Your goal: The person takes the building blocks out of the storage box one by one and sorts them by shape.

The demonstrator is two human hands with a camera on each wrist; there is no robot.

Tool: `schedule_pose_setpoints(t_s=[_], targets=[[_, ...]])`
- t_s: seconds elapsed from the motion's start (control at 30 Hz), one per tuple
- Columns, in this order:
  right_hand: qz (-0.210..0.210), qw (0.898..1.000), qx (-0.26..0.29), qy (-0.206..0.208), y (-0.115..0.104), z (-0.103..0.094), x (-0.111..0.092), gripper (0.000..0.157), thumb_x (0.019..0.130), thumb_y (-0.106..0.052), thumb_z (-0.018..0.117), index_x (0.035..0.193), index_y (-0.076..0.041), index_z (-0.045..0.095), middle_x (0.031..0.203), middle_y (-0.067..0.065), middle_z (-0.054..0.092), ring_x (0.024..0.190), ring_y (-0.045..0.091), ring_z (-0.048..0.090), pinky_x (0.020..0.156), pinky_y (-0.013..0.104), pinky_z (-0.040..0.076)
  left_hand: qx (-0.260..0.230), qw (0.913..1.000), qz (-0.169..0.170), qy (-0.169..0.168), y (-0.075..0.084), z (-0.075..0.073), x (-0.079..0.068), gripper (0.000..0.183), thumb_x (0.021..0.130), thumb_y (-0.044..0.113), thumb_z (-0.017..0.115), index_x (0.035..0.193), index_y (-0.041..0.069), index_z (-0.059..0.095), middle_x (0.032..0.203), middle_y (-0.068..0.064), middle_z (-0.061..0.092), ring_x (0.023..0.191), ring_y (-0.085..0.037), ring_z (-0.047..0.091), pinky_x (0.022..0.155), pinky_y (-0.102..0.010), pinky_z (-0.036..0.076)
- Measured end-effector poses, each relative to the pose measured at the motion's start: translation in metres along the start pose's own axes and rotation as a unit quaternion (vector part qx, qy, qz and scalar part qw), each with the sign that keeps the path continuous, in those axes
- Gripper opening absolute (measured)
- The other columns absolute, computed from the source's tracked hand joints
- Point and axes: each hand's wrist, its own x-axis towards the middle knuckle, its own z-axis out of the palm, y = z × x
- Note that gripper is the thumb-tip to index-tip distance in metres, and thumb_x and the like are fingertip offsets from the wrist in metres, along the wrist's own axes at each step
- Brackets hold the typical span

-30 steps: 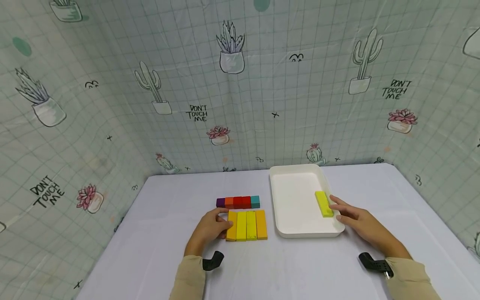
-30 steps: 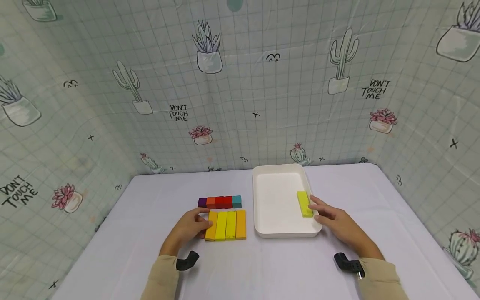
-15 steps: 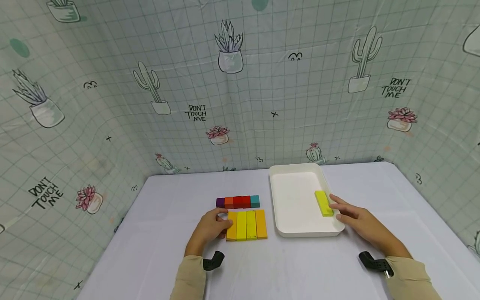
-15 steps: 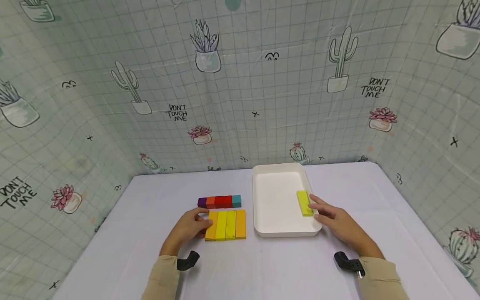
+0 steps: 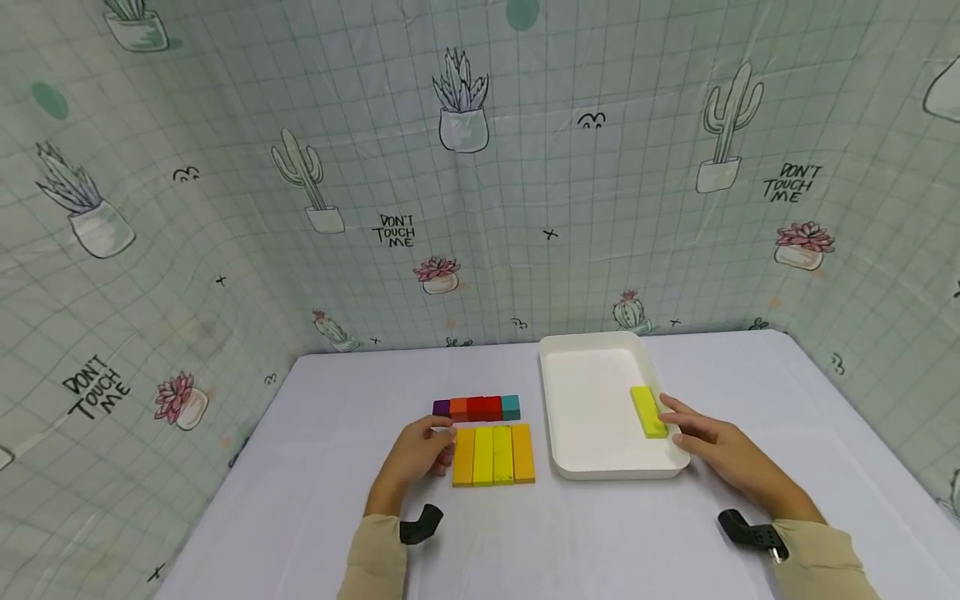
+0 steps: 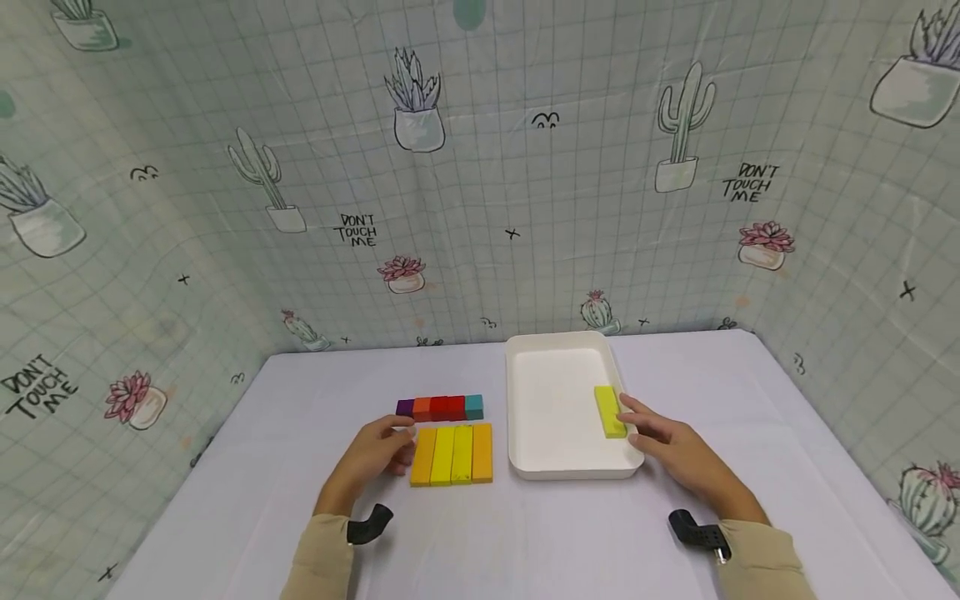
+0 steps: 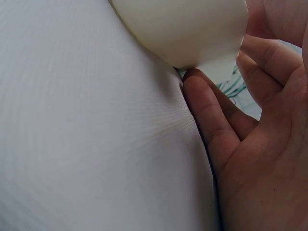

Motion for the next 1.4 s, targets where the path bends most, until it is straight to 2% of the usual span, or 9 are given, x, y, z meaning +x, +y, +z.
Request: schedule_pose_setpoints(t_s=[0.13,0.27,0.6,0.87,0.93,1.07,1.13,1.3,1.4], targets=[[-0.006,1.000,-0.003,0.003,0.000,0.000,0.001,0.049,0.101,-0.038,0.059,0.145,-0.016,0.055,0.163,-0.003,0.027,0.149,0.015,0.017,0.093,-0.002,0.022,-0.040,0.9984,0.031,0.024,0.011,0.006,-0.001,0.030,0.102,0.024,0.060,0.127,0.007,0.062,0.096,-0.011,0.064,0.074,-0.024,0.061,0.068,-0.029,0.056],[-0.005,1.000,0.001,0.004,0.000,-0.001,0.001,0.050,0.101,-0.038,0.059,0.145,-0.015,0.054,0.164,-0.003,0.026,0.149,0.012,0.016,0.093,-0.002,0.022,-0.060,0.9962,0.060,0.020,0.026,0.022,-0.001,0.028,0.102,0.023,0.059,0.126,0.007,0.063,0.096,-0.010,0.065,0.075,-0.022,0.061,0.069,-0.028,0.056],[0.014,1.000,0.022,-0.004,0.002,0.000,-0.001,0.052,0.100,-0.038,0.060,0.145,-0.013,0.053,0.164,-0.002,0.024,0.151,0.030,0.011,0.094,0.000,0.022,-0.089,0.9893,0.088,-0.076,0.061,0.062,0.005,0.033,0.101,0.027,0.062,0.127,0.006,0.063,0.100,-0.012,0.067,0.078,-0.021,0.064,0.070,-0.031,0.059],[0.001,1.000,0.017,-0.004,-0.001,0.001,0.000,0.051,0.101,-0.036,0.060,0.145,-0.012,0.054,0.164,0.001,0.025,0.150,0.036,0.013,0.096,0.002,0.024,-0.042,0.9910,0.077,-0.101,0.087,0.084,0.014,0.031,0.101,0.028,0.061,0.125,0.009,0.063,0.101,-0.013,0.067,0.081,-0.027,0.068,0.066,-0.032,0.060],[-0.003,1.000,0.015,-0.002,0.000,0.000,-0.001,0.050,0.101,-0.035,0.060,0.145,-0.012,0.054,0.164,0.001,0.025,0.151,0.031,0.014,0.093,0.000,0.023,-0.046,0.9900,0.076,-0.110,0.092,0.090,0.018,0.029,0.100,0.028,0.062,0.123,0.010,0.064,0.101,-0.013,0.068,0.083,-0.029,0.068,0.068,-0.033,0.060],[-0.007,1.000,0.011,0.006,0.001,-0.001,0.000,0.049,0.100,-0.037,0.061,0.144,-0.014,0.055,0.163,-0.001,0.027,0.146,0.002,0.018,0.093,-0.001,0.023,-0.078,0.9881,0.084,-0.103,0.103,0.102,0.028,0.030,0.099,0.028,0.064,0.123,0.010,0.065,0.105,-0.015,0.068,0.087,-0.029,0.069,0.071,-0.034,0.060],[-0.009,1.000,0.007,0.007,0.000,-0.002,0.001,0.050,0.101,-0.037,0.060,0.144,-0.014,0.055,0.163,-0.002,0.027,0.145,0.001,0.018,0.093,-0.001,0.023,-0.095,0.9870,0.093,-0.091,0.108,0.108,0.034,0.032,0.099,0.027,0.065,0.124,0.009,0.065,0.105,-0.016,0.068,0.088,-0.031,0.069,0.069,-0.033,0.060],[-0.001,1.000,0.011,0.000,-0.002,0.001,0.002,0.050,0.101,-0.035,0.060,0.145,-0.012,0.054,0.164,0.000,0.025,0.151,0.032,0.015,0.099,0.004,0.025,-0.108,0.9857,0.098,-0.084,0.112,0.114,0.041,0.031,0.099,0.025,0.065,0.123,0.006,0.065,0.104,-0.018,0.068,0.089,-0.035,0.069,0.067,-0.031,0.060],[0.003,1.000,0.011,-0.001,-0.003,0.002,0.000,0.050,0.101,-0.035,0.060,0.145,-0.011,0.053,0.164,0.000,0.025,0.150,0.036,0.014,0.100,0.004,0.025,-0.108,0.9861,0.091,-0.088,0.114,0.119,0.042,0.030,0.099,0.024,0.065,0.122,0.006,0.065,0.104,-0.019,0.068,0.091,-0.036,0.068,0.067,-0.031,0.060]])
